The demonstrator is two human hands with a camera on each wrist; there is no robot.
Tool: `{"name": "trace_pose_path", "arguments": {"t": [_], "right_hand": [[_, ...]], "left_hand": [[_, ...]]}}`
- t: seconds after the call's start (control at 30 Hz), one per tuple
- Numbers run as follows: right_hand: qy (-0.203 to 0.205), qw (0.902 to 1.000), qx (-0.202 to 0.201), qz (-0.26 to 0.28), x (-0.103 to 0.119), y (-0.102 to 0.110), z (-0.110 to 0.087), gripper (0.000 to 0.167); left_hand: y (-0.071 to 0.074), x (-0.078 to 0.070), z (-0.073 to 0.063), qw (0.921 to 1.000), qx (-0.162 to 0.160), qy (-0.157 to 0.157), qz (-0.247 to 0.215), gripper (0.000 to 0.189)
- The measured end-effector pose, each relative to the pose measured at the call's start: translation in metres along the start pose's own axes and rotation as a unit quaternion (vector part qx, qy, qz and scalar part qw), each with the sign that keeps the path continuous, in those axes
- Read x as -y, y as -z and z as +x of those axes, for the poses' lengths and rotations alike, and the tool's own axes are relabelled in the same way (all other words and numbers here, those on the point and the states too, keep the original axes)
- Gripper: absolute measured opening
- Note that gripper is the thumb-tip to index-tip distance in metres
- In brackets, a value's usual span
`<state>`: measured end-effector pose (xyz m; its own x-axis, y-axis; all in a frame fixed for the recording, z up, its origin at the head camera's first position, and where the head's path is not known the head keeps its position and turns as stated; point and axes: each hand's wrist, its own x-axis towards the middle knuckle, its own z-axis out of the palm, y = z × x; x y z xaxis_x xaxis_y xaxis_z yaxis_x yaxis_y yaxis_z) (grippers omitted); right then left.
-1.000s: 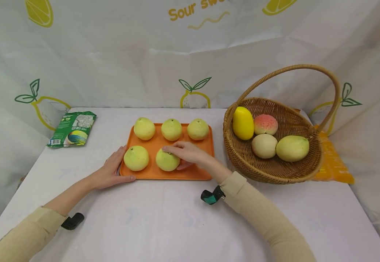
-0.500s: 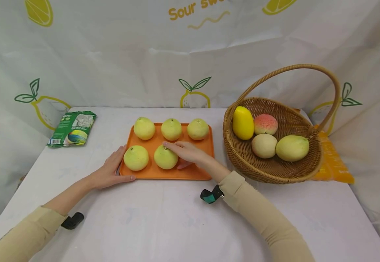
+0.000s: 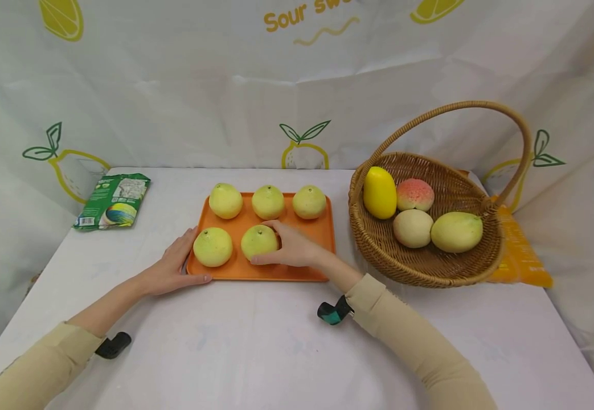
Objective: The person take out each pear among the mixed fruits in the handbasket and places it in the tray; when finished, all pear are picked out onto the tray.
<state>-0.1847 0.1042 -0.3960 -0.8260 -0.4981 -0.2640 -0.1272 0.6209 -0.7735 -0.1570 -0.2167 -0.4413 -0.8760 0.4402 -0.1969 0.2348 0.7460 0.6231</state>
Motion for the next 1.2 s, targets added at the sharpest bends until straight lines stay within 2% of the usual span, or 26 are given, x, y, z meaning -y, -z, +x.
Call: {"name": "trace_pose_path", "arguments": {"t": [0.17,0.77,1.1,1.2], "right_hand": [[0.013,0.9996,0.004,0.026,-0.001,-0.002,-0.002,0.088],[0.007,0.999,0.007,0.044,0.0,-0.004,-0.008,0.086],[0.024,0.9931,0.005,0.115,-0.002,0.007,-0.024,0.078],[0.036,0.9929,-0.001,0.113,0.0,0.013,-0.033,0.074]], "left_hand": [[0.0,0.0,0.0,1.0,0.0,-0.002,0.0,0.118],[-0.001,0.001,0.001,1.0,-0.002,-0.006,0.001,0.117],[-0.002,0.001,0.002,1.0,0.0,-0.007,0.004,0.118],[-0.001,0.001,0.002,1.0,-0.002,-0.009,0.003,0.117]]}}
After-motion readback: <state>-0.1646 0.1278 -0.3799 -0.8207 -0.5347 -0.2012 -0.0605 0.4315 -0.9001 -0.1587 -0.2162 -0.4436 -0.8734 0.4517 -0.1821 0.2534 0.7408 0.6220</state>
